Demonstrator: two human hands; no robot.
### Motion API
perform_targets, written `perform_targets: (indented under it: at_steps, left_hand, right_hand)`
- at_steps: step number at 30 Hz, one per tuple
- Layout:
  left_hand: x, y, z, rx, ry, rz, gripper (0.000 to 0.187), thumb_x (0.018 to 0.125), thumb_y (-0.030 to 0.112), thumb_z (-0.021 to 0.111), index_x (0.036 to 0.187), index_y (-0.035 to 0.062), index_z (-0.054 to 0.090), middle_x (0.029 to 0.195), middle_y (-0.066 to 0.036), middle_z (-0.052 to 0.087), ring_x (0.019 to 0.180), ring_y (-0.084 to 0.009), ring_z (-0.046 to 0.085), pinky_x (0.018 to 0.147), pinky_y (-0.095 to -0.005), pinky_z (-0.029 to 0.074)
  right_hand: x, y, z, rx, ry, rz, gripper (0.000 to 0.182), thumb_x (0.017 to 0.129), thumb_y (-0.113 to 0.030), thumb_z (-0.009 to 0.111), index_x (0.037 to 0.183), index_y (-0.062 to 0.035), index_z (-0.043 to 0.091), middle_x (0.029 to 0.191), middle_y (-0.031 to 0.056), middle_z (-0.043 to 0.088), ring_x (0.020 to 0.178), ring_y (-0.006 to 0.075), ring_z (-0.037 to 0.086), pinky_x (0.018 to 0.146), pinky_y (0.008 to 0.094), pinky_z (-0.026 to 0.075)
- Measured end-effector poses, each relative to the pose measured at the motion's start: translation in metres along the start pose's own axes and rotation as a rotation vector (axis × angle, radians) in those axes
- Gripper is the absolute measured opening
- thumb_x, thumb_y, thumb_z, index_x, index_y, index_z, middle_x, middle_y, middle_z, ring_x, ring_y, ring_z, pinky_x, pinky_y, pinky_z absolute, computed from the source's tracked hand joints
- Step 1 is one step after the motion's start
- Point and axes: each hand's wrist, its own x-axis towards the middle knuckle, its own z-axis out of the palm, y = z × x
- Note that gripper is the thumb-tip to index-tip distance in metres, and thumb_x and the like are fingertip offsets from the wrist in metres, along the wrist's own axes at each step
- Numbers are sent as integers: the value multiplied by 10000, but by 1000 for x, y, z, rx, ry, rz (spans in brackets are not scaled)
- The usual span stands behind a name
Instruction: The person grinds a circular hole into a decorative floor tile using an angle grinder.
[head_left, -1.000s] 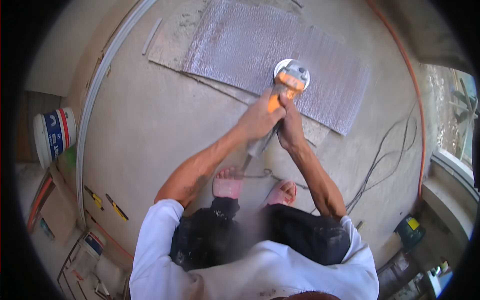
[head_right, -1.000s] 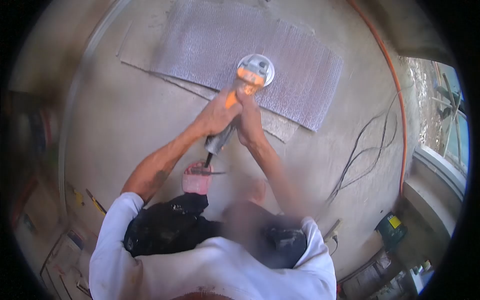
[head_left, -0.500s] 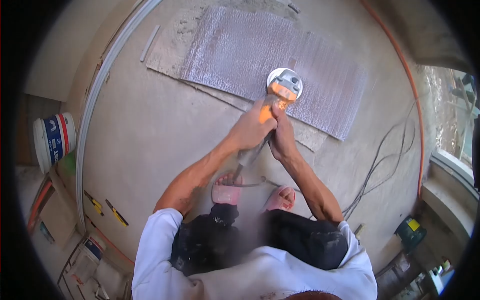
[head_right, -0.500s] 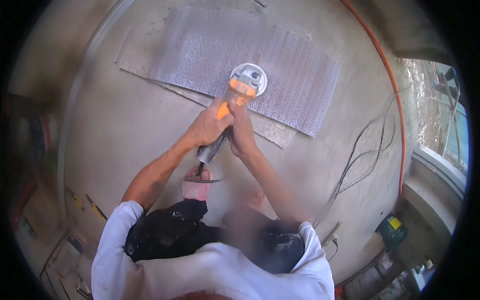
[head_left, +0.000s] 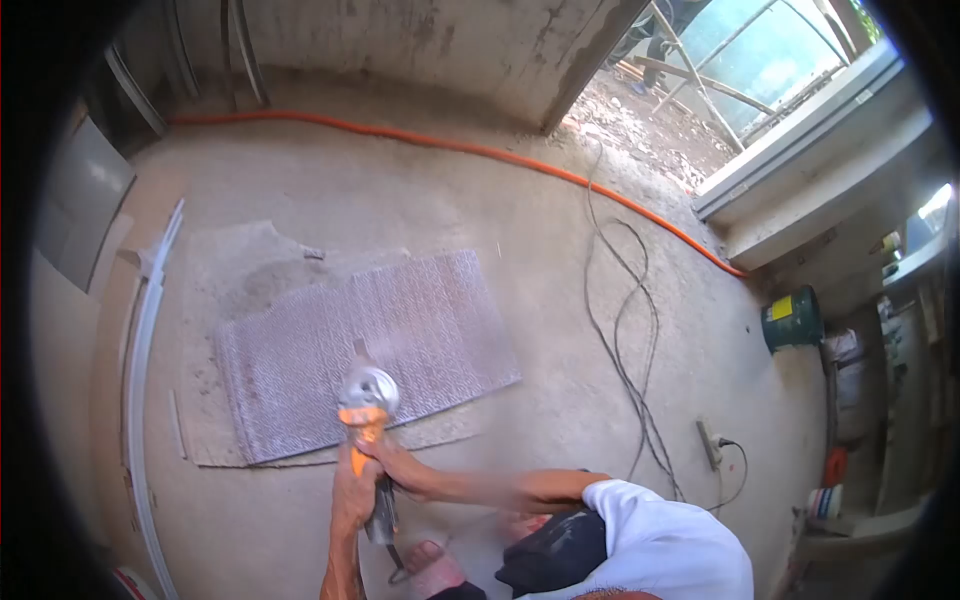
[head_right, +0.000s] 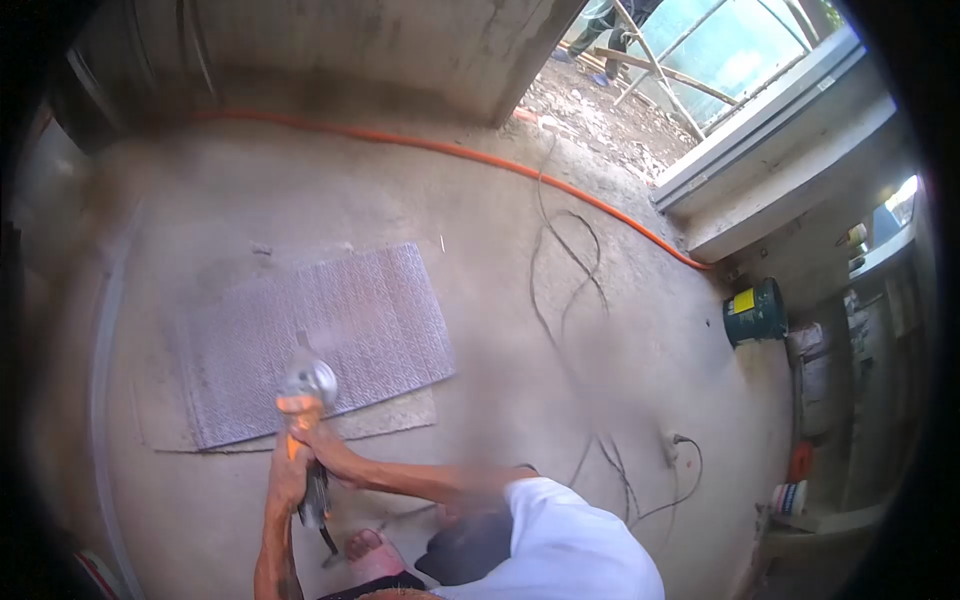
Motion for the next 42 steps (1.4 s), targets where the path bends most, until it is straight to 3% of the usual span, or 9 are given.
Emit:
perform_targets:
  at_steps: [4,9,13,15,16,18,28,31,42]
  left_hand:
    - [-15,-8,1,-94,-86,77,522,761,154,626,1212,-35,444,1014,-172,605,964,-243,618,842,-345,496]
    - [4,19,6,-253,-34,427,570,753,140,674,1223,-41,407,1045,-208,600,999,-282,630,870,-355,498]
    - [30,67,-1,279,-112,464,720,816,253,671,1372,-53,331,1263,-279,534,1173,-381,557,983,-432,447]
    - [35,91,8,165,-132,399,687,823,277,667,1375,-27,394,1344,-275,495,1181,-422,537,1001,-453,434]
    - [38,97,11,202,-161,333,649,797,277,669,1293,-53,411,1216,-298,534,1107,-441,563,939,-466,458]
    - [45,109,20,284,-222,203,586,744,275,674,1128,-105,446,960,-344,612,959,-481,617,815,-493,506]
    - [49,54,147,-73,332,-34,530,789,168,603,1222,-54,392,1042,-296,610,1003,-488,597,867,-481,483]
    - [53,42,166,-268,591,143,586,731,149,641,1206,-79,384,943,-307,591,954,-463,607,850,-472,487]
    - [77,38,170,-425,750,-80,555,748,181,639,1185,-84,424,1052,-308,602,1050,-443,601,913,-454,478]
  right_hand:
    - [-26,-15,-1,-104,-64,177,565,941,-382,621,1362,-96,376,1183,27,554,1074,117,545,894,294,463]
    - [-40,-49,30,-244,135,41,670,931,-398,628,1441,-118,297,1258,46,502,1161,164,485,932,328,449]
    - [-44,-86,26,-418,237,-5,626,951,-428,576,1414,-78,342,1288,51,496,1190,189,474,978,365,433]
    - [-35,-78,-22,-687,288,-78,562,993,-435,498,1374,-28,429,1281,38,515,1180,188,496,1009,370,420]
    - [-16,-64,-88,-448,165,35,580,988,-462,487,1388,-46,421,1255,62,544,1173,205,523,1039,393,405]
    - [-58,-142,28,-185,150,147,628,982,-510,470,1395,-43,400,1308,136,544,1205,255,546,1037,441,429]
    - [-51,-143,-67,-289,103,118,505,920,-239,621,1356,-71,429,1222,81,568,1123,186,569,916,354,487]
    - [-41,-144,-75,-424,74,221,471,913,-244,634,1319,-54,488,1182,71,591,1093,164,571,923,338,469]
    - [1,-148,-80,-711,-37,215,461,918,-321,542,1255,-9,500,1165,109,579,1061,214,570,938,339,441]
